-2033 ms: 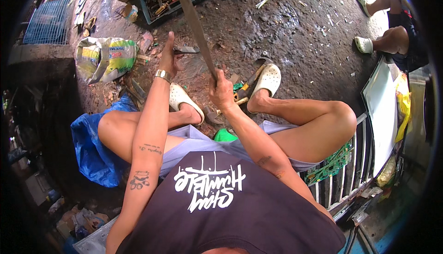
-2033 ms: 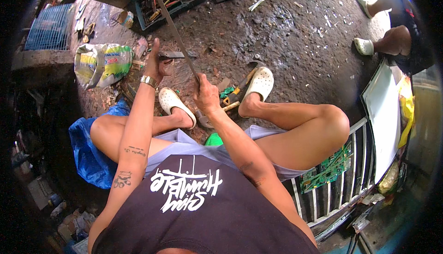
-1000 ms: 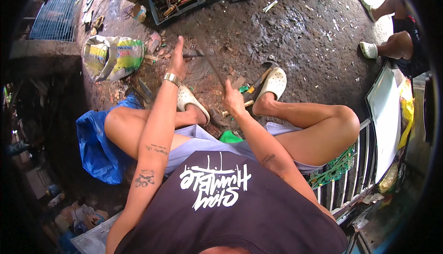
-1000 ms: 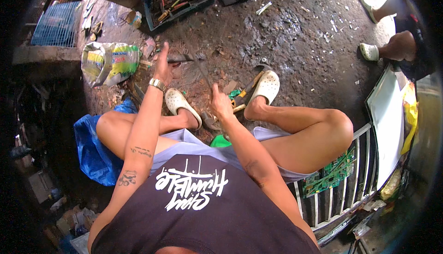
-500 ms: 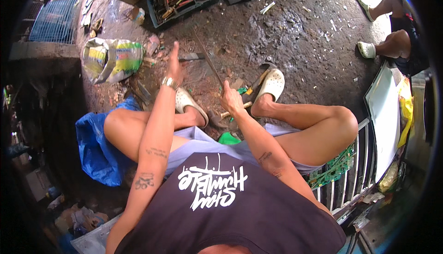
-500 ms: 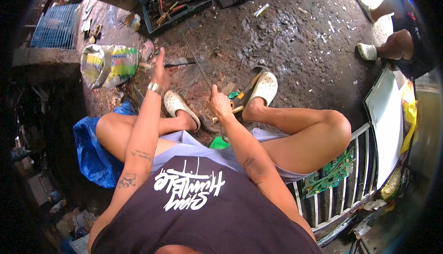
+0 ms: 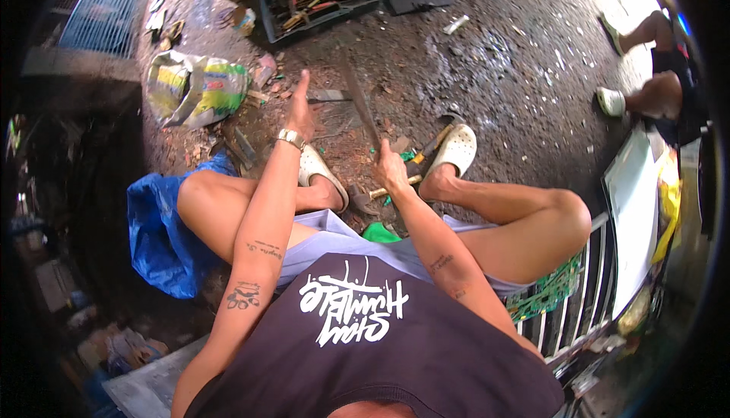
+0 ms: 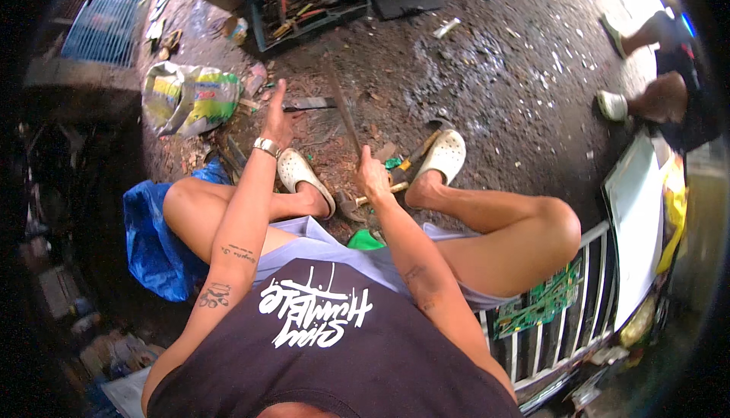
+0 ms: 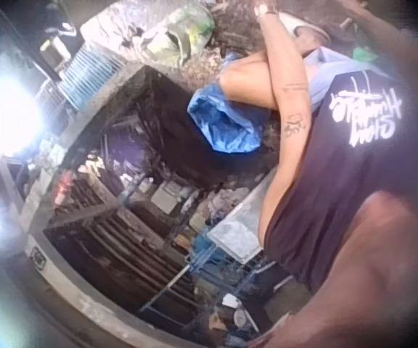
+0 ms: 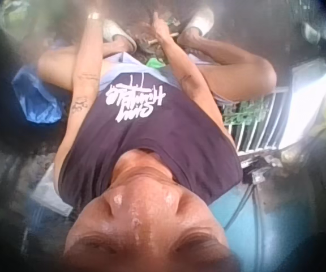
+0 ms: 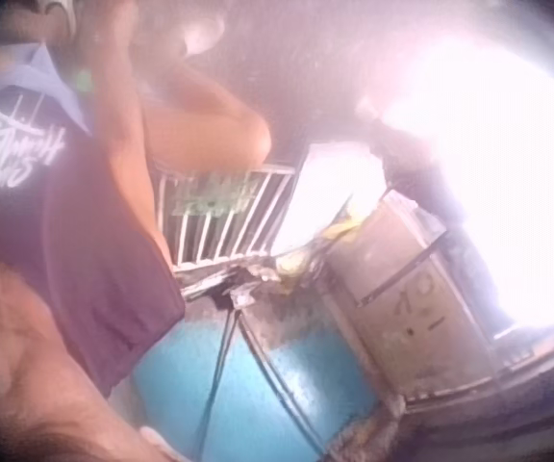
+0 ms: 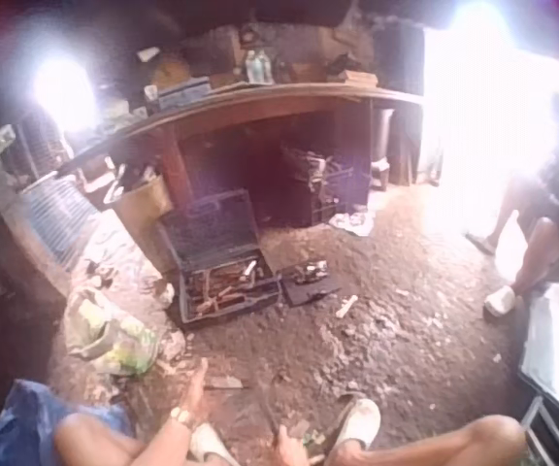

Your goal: The person sits on the floor and uses a metal file to sharpen a long blade, repeatedly filing its edge. They pause to inspect the blade and handle small metal pieces, placing them into a nearby bag.

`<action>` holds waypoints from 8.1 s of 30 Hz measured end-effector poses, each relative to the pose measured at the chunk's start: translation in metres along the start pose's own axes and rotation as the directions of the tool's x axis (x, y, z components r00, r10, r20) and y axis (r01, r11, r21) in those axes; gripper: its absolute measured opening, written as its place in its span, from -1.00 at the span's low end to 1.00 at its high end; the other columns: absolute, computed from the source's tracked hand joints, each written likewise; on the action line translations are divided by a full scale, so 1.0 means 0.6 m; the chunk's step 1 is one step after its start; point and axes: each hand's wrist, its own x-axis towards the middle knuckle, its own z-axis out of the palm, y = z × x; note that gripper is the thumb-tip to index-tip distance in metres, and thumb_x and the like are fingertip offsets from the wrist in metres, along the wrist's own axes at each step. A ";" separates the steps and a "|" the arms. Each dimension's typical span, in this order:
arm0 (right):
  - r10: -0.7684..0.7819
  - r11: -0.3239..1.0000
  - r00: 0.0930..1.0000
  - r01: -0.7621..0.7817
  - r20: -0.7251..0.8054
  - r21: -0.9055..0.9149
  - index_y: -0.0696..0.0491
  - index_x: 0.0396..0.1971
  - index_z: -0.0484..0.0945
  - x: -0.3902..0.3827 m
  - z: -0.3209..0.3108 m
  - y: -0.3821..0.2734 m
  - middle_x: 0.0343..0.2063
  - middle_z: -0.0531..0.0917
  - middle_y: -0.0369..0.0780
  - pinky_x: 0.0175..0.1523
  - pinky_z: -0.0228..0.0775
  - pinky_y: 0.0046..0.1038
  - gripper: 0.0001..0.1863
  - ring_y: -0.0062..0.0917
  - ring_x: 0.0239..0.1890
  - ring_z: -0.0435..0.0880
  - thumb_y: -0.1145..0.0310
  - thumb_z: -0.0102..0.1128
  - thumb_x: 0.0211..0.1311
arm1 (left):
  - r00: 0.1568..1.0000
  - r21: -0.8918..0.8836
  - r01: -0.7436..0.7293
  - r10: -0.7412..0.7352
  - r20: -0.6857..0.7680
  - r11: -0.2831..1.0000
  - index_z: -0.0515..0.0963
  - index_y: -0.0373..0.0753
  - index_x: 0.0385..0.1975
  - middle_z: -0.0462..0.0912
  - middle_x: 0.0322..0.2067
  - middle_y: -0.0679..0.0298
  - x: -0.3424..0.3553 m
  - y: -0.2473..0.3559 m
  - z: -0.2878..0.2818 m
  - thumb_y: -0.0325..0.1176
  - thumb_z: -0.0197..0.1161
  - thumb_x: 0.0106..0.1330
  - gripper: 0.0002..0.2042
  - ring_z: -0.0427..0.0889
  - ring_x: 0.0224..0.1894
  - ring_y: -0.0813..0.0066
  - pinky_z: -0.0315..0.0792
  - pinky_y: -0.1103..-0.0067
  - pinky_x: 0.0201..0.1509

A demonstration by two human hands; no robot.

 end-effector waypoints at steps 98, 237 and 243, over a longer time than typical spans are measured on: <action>-0.017 1.000 0.990 0.019 -0.138 0.014 0.03 -0.03 0.39 -0.006 0.023 0.034 -0.50 0.63 0.15 -0.25 0.45 0.11 -0.70 0.17 -0.36 0.64 0.20 0.05 0.36 | 0.982 -0.301 0.173 -0.188 -0.023 0.938 -0.38 -0.19 0.52 -0.43 0.49 -0.25 0.066 0.093 0.010 0.44 0.33 0.00 0.31 -0.30 0.54 -0.19 -0.30 -0.37 0.35; -0.049 0.994 0.995 0.057 0.092 -0.093 0.15 0.22 0.15 -0.026 -0.069 -0.043 -0.44 0.64 0.26 -0.17 0.44 0.16 -0.52 0.23 -0.31 0.65 0.34 -0.07 0.35 | 0.537 0.602 -0.357 0.685 -0.493 0.714 0.59 -0.40 -0.07 0.66 -0.06 -0.10 0.015 -0.055 0.027 -0.54 0.17 0.16 -0.69 0.62 0.04 -0.04 0.42 0.28 0.19; -0.091 0.992 0.992 0.098 0.083 -0.082 0.21 0.13 0.22 -0.022 -0.082 -0.066 -0.38 0.63 0.30 -0.12 0.44 0.14 -0.57 0.25 -0.23 0.64 0.31 -0.02 0.38 | 0.555 0.550 -0.402 0.673 -0.490 0.732 0.54 -0.34 -0.01 0.67 -0.12 -0.12 -0.038 -0.120 0.050 -0.51 0.14 0.30 -0.73 0.65 -0.04 -0.07 0.47 0.27 0.09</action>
